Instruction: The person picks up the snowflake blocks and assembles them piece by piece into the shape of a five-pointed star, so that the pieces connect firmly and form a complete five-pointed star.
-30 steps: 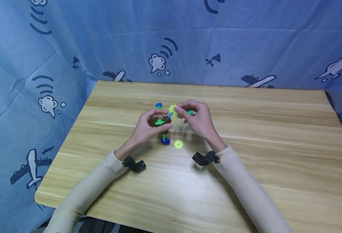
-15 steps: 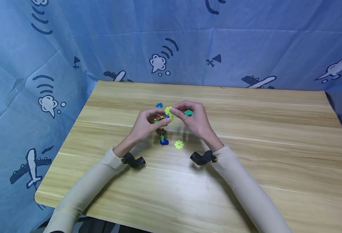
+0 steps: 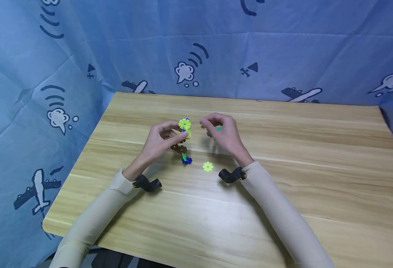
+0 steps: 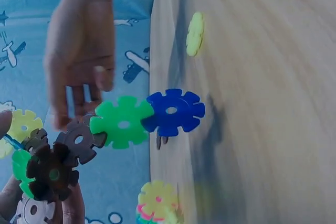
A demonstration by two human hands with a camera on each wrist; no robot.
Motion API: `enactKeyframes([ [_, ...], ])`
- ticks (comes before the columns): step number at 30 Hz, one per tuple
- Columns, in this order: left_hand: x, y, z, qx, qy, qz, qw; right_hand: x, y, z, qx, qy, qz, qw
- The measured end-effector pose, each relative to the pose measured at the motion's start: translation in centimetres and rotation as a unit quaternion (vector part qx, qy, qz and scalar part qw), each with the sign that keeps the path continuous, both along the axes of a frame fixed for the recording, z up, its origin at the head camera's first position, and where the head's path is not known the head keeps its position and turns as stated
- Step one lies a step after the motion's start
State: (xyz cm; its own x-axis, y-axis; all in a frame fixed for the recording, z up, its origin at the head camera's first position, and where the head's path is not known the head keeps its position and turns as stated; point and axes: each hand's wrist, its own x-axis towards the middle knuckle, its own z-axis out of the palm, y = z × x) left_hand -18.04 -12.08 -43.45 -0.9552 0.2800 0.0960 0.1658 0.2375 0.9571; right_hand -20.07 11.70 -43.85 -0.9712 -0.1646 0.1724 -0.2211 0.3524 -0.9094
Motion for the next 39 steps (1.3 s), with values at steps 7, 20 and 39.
enactKeyframes([
  [7, -0.2, -1.2, 0.3, 0.011, 0.017, 0.009, 0.9998, -1.9, -1.7, -1.7, 0.099, -0.024, 0.035, 0.9941],
  [20, -0.5, -2.5, 0.7, 0.02, 0.018, 0.021, 0.9994, -2.6, -4.8, -2.1, 0.183, -0.054, 0.04, 0.9808],
  [39, -0.5, -2.5, 0.3, 0.033, 0.012, 0.012, 0.9993, -3.9, 2.5, -1.1, 0.289, -0.109, 0.01, 0.9509],
])
